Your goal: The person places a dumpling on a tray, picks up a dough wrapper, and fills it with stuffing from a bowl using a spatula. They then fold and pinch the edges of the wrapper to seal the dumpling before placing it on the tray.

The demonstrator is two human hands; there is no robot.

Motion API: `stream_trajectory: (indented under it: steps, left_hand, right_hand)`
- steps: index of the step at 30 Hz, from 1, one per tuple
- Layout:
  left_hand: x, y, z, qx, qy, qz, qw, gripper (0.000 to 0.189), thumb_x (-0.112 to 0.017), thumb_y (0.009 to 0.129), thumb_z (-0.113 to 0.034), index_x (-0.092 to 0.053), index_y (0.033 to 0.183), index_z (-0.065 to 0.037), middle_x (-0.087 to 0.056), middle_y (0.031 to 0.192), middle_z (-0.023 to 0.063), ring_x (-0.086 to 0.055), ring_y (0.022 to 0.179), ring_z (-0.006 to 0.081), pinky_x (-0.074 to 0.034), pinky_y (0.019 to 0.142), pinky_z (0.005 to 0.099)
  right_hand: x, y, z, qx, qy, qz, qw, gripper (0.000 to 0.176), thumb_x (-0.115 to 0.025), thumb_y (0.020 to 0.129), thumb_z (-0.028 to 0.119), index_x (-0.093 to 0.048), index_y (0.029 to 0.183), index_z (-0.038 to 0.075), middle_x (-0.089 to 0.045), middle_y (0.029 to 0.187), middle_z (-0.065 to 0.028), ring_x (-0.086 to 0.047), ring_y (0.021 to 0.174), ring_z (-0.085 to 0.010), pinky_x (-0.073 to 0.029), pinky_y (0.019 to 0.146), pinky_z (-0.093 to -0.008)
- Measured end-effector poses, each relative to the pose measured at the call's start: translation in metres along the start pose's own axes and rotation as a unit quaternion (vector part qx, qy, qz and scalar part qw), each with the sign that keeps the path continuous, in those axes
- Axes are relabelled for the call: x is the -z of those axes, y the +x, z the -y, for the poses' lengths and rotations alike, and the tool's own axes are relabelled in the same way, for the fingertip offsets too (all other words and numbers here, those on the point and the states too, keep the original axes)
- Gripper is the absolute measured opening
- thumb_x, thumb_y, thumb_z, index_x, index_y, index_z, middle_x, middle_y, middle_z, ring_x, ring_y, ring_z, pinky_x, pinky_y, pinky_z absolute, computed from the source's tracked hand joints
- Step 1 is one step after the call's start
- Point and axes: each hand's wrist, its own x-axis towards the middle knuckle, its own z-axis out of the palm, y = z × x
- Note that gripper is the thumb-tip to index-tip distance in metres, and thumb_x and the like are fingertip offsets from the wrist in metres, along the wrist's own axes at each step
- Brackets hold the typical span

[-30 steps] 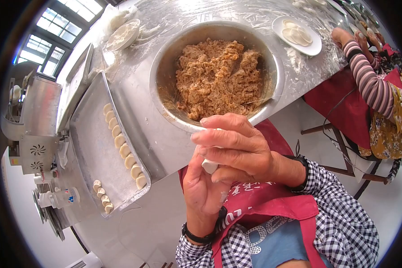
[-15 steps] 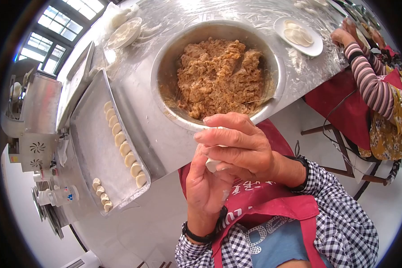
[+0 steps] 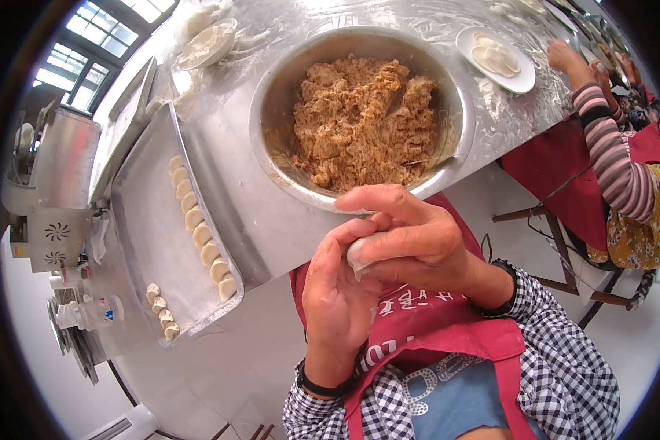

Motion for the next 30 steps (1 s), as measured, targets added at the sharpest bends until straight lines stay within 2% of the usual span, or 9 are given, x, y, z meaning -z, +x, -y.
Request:
stream_trajectory:
  steps: [2,6,9,11,14,16,21,27,30]
  left_hand:
    - [0.003,-0.001,0.001,-0.003,0.03,0.009,0.999,0.04,-0.029,0.098,-0.029,-0.047,0.114,0.003,-0.053,0.115,0.0145,-0.052,0.108,0.0241,-0.042,0.092,0.0372]
    - [-0.003,-0.003,0.0,0.018,0.029,-0.021,0.999,0.046,-0.028,0.098,-0.033,-0.047,0.116,0.005,-0.053,0.115,0.0164,-0.052,0.107,0.0244,-0.043,0.091,0.0374]
    - [-0.005,-0.003,-0.002,0.039,0.067,-0.025,0.997,0.047,-0.027,0.098,-0.033,-0.046,0.118,0.005,-0.051,0.117,0.0159,-0.051,0.108,0.0228,-0.042,0.091,0.0356]
    - [-0.004,-0.003,-0.002,0.049,0.086,0.001,0.995,0.047,-0.027,0.098,-0.032,-0.045,0.119,0.006,-0.049,0.119,0.0147,-0.05,0.11,0.021,-0.041,0.092,0.0333]
    - [-0.006,-0.003,0.0,0.046,0.098,-0.003,0.994,0.048,-0.026,0.098,-0.033,-0.044,0.119,0.006,-0.049,0.119,0.0145,-0.05,0.109,0.0209,-0.041,0.092,0.0331]
    - [-0.012,-0.003,-0.001,0.047,0.136,-0.041,0.989,0.052,-0.029,0.096,-0.038,-0.045,0.117,0.007,-0.052,0.116,0.0179,-0.053,0.106,0.027,-0.046,0.089,0.0393]
    - [-0.011,-0.002,0.003,0.039,0.166,-0.039,0.985,0.052,-0.029,0.096,-0.038,-0.043,0.12,0.006,-0.05,0.118,0.0177,-0.052,0.108,0.027,-0.046,0.09,0.039]
    - [-0.009,-0.002,0.002,0.066,0.144,-0.018,0.987,0.051,-0.03,0.096,-0.037,-0.041,0.123,0.005,-0.049,0.119,0.0171,-0.051,0.11,0.0267,-0.045,0.091,0.0386]
    - [-0.011,-0.001,0.004,0.062,0.144,-0.019,0.987,0.052,-0.03,0.096,-0.037,-0.04,0.123,0.005,-0.049,0.119,0.0169,-0.051,0.11,0.0266,-0.045,0.091,0.0391]
  right_hand:
    - [0.007,-0.001,-0.007,0.068,-0.037,0.05,0.996,0.022,-0.072,0.06,0.002,-0.065,0.08,0.008,-0.059,0.11,-0.0121,-0.056,0.103,-0.0265,-0.047,0.081,-0.0332]
    - [0.012,0.0,-0.002,0.062,-0.043,0.085,0.994,0.02,-0.072,0.06,0.002,-0.064,0.078,0.008,-0.058,0.111,-0.012,-0.055,0.105,-0.0266,-0.047,0.082,-0.0342]
    - [0.012,0.002,0.007,-0.032,-0.011,0.078,0.996,0.017,-0.073,0.06,0.005,-0.062,0.073,0.007,-0.058,0.111,-0.0117,-0.055,0.105,-0.0277,-0.046,0.084,-0.0361]
    - [0.018,0.003,-0.001,0.069,-0.078,0.128,0.986,0.017,-0.073,0.058,0.007,-0.061,0.07,0.006,-0.058,0.11,-0.0119,-0.055,0.105,-0.0291,-0.046,0.084,-0.0381]
    - [0.019,0.005,0.001,0.077,-0.09,0.138,0.983,0.018,-0.073,0.057,0.007,-0.06,0.069,0.005,-0.058,0.109,-0.0116,-0.054,0.105,-0.0298,-0.047,0.082,-0.0385]
    - [0.015,0.004,0.005,0.072,-0.098,0.126,0.985,0.018,-0.072,0.056,0.006,-0.059,0.068,0.005,-0.058,0.109,-0.0114,-0.055,0.104,-0.0297,-0.047,0.082,-0.0385]
    - [0.019,0.004,0.002,0.102,-0.121,0.153,0.975,0.016,-0.07,0.056,0.005,-0.058,0.067,0.005,-0.059,0.107,-0.0104,-0.054,0.104,-0.0294,-0.047,0.082,-0.0386]
    - [0.016,0.003,0.003,0.063,-0.115,0.096,0.987,0.014,-0.069,0.057,0.005,-0.057,0.065,0.004,-0.059,0.104,-0.0089,-0.055,0.102,-0.0287,-0.047,0.081,-0.0385]
    - [0.02,0.003,0.0,0.077,-0.111,0.137,0.981,0.014,-0.069,0.057,0.006,-0.059,0.066,0.005,-0.059,0.105,-0.0092,-0.054,0.102,-0.0289,-0.046,0.082,-0.0384]
